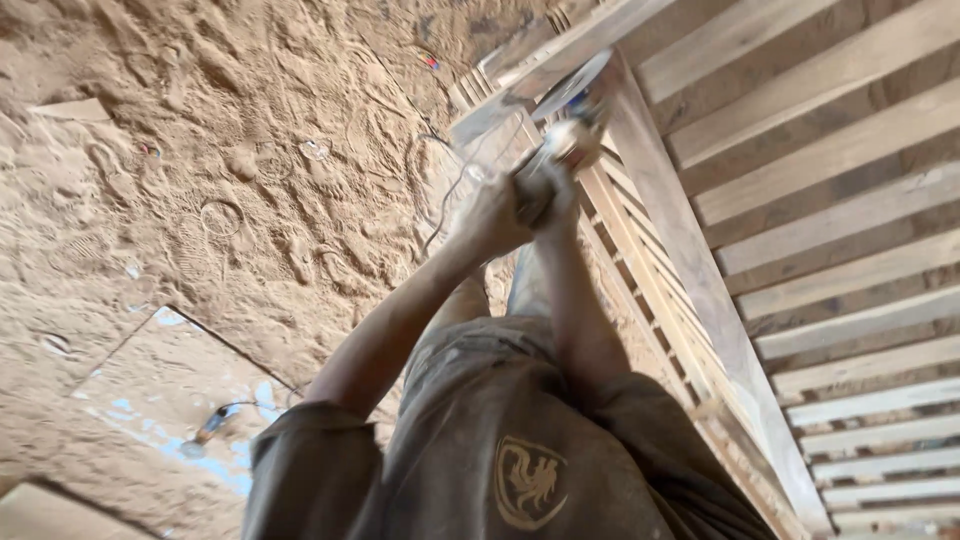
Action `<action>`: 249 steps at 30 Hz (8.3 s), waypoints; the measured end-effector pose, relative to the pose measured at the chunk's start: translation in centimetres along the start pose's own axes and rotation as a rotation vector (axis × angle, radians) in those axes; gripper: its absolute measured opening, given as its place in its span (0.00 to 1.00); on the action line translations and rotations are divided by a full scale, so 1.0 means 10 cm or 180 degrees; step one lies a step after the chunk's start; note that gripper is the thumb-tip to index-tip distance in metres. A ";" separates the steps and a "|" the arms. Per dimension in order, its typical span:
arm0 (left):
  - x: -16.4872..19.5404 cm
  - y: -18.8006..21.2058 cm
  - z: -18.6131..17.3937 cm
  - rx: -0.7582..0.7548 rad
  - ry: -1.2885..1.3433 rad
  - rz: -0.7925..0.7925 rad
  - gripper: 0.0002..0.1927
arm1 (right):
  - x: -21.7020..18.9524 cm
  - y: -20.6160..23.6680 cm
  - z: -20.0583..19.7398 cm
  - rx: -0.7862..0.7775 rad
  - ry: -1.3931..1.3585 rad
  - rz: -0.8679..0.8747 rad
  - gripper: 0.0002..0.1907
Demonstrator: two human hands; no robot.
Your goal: The person uses an angle grinder to sand the wooden slats and rails of a bed frame, moving the tool along the frame surfaces and repositioning around the furniture to grind different sections.
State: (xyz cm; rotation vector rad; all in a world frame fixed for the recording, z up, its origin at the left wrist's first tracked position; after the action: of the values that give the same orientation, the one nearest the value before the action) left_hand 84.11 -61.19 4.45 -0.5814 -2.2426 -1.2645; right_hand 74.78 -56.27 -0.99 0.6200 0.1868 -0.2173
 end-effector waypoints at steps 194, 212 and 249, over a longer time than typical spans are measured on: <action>-0.89 -1.45 0.68 -0.0834 0.1019 0.1442 0.51 | -0.22 -0.66 -0.84 0.0732 0.1422 -0.1993 0.19; -0.78 -1.44 1.04 -0.1705 0.0419 0.1117 0.49 | -0.24 -0.25 -1.35 0.1370 0.1051 -0.2420 0.24; -0.93 -1.06 1.28 -0.1765 0.0512 0.0893 0.50 | -0.04 0.02 -1.52 0.1107 0.1169 -0.2198 0.28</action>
State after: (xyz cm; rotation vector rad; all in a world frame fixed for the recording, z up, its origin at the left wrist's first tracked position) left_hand 82.51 -56.24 -13.88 -0.9180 -1.6018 -1.7123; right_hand 72.77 -47.08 -12.89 0.9247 0.7309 -0.8154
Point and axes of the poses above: each hand's wrist, its own y-axis away from the middle knuckle, its own z-axis out of the palm, x = y × z, the point moved 5 cm from there along -y, towards the middle knuckle, and after that the axes turned 7 degrees about -y, right-handed, at the moved point
